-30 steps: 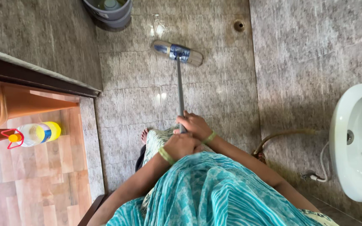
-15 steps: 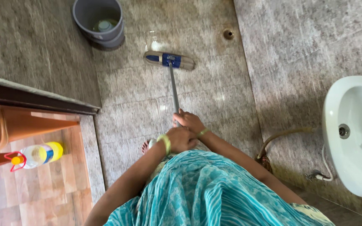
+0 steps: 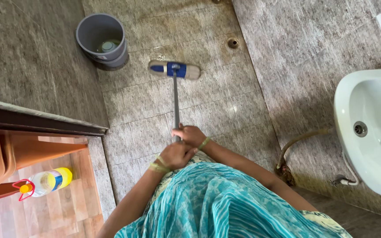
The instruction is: The person mops a tiled bathroom floor using a blue flat mop. They move the mop back and forth across the floor, covering the area near a grey bucket and a white sink.
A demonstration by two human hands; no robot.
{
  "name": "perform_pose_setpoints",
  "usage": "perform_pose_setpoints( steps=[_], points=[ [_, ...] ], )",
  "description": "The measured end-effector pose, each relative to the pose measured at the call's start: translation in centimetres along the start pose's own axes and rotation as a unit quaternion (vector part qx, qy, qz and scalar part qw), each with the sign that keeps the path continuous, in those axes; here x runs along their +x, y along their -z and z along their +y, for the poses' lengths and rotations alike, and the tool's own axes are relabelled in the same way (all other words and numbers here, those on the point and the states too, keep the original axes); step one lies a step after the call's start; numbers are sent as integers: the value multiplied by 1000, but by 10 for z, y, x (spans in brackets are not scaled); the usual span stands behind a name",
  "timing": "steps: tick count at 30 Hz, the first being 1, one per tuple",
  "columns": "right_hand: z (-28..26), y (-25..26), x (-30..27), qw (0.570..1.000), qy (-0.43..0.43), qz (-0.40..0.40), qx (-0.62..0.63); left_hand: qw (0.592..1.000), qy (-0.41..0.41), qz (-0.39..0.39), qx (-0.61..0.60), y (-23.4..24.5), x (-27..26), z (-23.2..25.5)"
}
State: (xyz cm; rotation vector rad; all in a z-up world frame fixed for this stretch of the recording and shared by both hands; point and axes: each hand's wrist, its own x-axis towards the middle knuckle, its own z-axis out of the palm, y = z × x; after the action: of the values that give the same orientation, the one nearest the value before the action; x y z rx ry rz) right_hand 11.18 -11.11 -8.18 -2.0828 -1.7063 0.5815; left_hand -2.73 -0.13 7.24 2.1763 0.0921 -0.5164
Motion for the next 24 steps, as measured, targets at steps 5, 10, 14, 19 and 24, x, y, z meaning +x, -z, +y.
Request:
perform_pose_setpoints(
  steps=[5, 10, 14, 19, 24],
  points=[
    [-86, 75, -14, 998, 61, 3, 8, 998, -11, -2, -54, 37, -56, 50],
    [-128, 115, -28, 997, 73, -4, 16, 992, -108, 22, -65, 38, -76, 65],
    [-121, 106, -22, 998, -16, -42, 49, 989, -92, 39, -105, 38, -63, 55],
    [-64, 60, -7, 998, -3, 47, 48, 994, -87, 49, -45, 26, -21, 17],
    [35, -10, 39, 987, -57, -82, -124, 997, -60, -16, 54, -21, 65, -57]
  ],
)
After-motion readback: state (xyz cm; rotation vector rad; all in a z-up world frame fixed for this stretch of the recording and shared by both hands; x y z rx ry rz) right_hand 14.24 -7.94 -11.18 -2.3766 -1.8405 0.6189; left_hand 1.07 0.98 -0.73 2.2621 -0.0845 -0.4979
